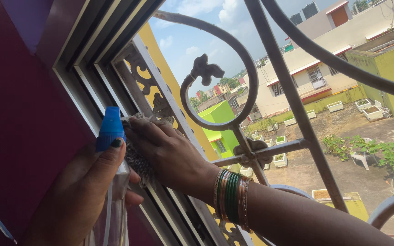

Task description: The person cleans a window track by spraying it with a liquid from a bottle and wiping the metal grooves with a cloth.

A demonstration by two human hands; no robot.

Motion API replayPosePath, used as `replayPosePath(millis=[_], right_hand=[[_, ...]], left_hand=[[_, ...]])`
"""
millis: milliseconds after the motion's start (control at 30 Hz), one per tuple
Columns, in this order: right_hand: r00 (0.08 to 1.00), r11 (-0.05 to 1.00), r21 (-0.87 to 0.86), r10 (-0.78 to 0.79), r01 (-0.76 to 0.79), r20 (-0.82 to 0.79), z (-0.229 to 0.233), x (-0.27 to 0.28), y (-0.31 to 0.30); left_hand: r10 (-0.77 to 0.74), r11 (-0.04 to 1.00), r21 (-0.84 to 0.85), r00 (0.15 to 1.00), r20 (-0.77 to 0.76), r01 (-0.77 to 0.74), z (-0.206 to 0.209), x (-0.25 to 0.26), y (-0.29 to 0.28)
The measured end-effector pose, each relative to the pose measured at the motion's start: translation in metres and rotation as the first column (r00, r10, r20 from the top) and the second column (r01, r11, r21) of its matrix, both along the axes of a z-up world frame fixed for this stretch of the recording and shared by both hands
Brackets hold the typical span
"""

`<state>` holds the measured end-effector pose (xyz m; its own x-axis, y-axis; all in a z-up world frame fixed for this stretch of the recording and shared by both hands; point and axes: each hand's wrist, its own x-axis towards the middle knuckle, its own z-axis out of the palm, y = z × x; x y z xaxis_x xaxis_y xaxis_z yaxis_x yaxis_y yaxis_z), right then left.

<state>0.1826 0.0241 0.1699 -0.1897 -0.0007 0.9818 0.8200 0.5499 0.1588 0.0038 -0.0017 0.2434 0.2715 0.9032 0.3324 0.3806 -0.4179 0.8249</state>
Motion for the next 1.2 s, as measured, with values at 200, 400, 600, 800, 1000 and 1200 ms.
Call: replayPosePath(millis=[200,400,600,800,1000,1200], right_hand=[[0.994,0.990,-0.109,0.079,-0.088,-0.082,0.032,0.004,-0.008],[0.998,0.992,0.124,0.002,0.006,-0.058,0.055,-0.008,0.006],[1.000,1.000,-0.012,-0.021,0.021,0.010,0.030,-0.004,0.001],[0.999,0.999,0.049,-0.007,0.009,-0.038,0.074,-0.006,0.012],[0.995,0.995,0.080,-0.045,0.052,-0.085,0.056,-0.016,0.012],[0.996,0.996,-0.091,0.009,-0.017,-0.086,0.062,-0.005,0.005]], left_hand=[[0.059,0.998,0.019,0.997,-0.044,-0.058,0.010,0.001,0.002],[0.024,0.997,0.065,0.999,0.046,-0.028,0.022,-0.002,0.001],[-0.109,0.982,0.149,0.991,-0.071,0.119,0.005,-0.010,0.012],[-0.050,0.990,0.131,0.999,0.021,0.047,0.033,-0.012,-0.001],[-0.028,0.992,0.122,0.999,0.033,0.024,0.030,-0.008,-0.001],[-0.100,0.985,0.142,0.995,0.004,0.098,0.027,-0.004,-0.001]])
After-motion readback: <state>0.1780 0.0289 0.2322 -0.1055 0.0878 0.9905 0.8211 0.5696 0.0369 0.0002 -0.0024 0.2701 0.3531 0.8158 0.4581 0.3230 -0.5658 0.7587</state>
